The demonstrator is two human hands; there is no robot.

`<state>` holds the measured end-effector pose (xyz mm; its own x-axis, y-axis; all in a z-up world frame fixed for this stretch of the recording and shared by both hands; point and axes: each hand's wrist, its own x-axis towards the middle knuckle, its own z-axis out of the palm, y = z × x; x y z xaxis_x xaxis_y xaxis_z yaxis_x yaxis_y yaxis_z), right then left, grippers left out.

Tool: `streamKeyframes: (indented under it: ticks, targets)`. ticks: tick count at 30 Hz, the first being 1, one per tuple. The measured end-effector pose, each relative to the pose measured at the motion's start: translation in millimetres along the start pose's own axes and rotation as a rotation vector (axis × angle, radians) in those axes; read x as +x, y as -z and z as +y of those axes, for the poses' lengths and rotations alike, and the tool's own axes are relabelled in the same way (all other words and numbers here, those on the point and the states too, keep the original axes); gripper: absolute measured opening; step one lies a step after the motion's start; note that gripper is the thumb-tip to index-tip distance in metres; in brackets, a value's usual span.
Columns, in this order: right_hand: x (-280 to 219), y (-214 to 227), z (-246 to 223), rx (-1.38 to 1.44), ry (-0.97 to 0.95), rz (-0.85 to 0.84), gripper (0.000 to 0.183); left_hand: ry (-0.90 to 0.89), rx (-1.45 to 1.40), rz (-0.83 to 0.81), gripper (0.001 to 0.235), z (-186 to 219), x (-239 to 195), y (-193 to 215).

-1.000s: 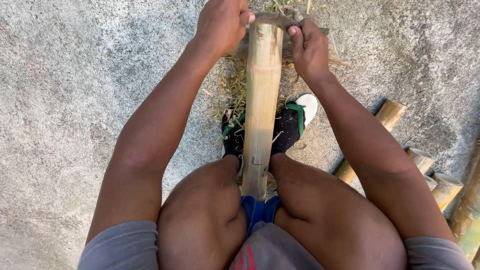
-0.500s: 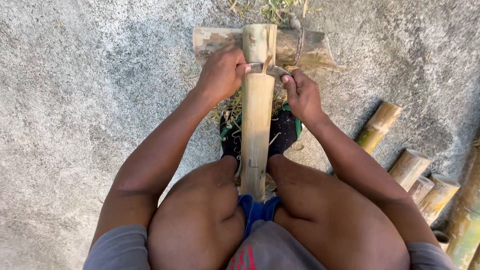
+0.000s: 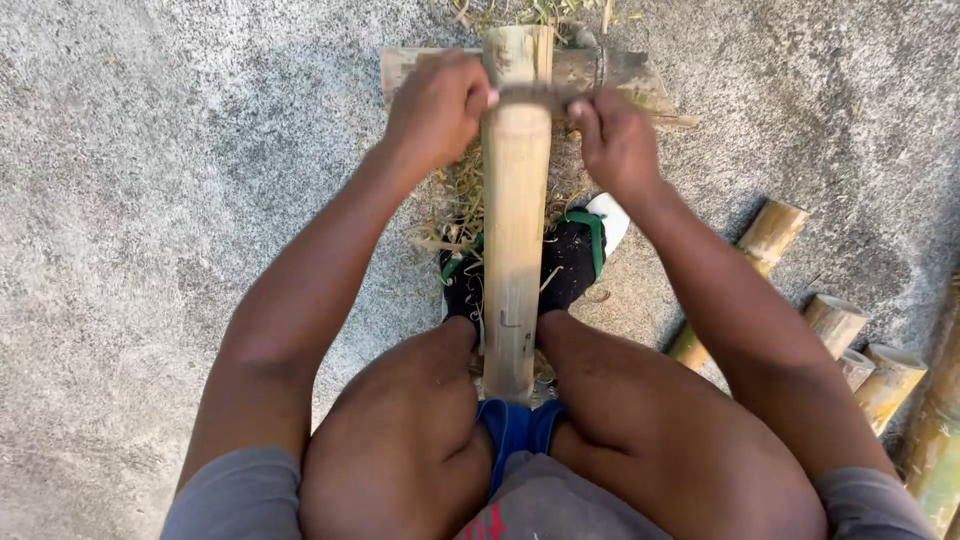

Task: Scraping the outer layer of a bamboo pole with a knife or machete.

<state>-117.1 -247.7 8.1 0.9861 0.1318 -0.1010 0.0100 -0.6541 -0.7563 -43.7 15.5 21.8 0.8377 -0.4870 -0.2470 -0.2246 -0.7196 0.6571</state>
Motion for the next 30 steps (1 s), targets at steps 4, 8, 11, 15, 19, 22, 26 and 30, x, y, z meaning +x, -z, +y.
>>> streamKeyframes:
  ticks: [4,8,11,15,19,22,26,30]
  targets:
    - [47.6,3.8,5.2,-0.065,0.008,0.063,0.030,-0.085,0.016,0.171,0.019,-13.6,37.5,19.9]
    - [64.8,3.7,-0.1,-0.022,0.039,0.123,0.033,-0.187,0.009,0.322,0.017,-17.4,50.8,28.2]
    - [60.7,-2.2,9.2,-0.063,0.126,0.191,0.034,-0.170,-0.041,0.303,0.015,-20.2,48.2,29.1]
    - [39.4,-6.5,7.4,-0.064,0.093,0.160,0.035,-0.160,-0.046,0.271,0.019,-12.3,30.5,25.3]
    - [10.9,-12.5,9.1,-0.022,0.113,0.104,0.035,-0.127,-0.045,0.198,0.026,4.3,7.8,20.8]
    - [-33.2,-10.5,-17.8,0.017,0.014,0.053,0.034,-0.014,-0.066,0.030,0.028,20.1,-29.8,9.6]
    - [-109.9,-22.6,-16.7,0.021,-0.042,-0.034,0.034,0.078,-0.209,-0.164,0.025,34.6,-93.8,-11.4]
    - [-115.6,-15.4,-26.5,0.134,-0.081,-0.055,0.035,0.197,-0.123,-0.311,0.026,48.9,-103.2,-15.0]
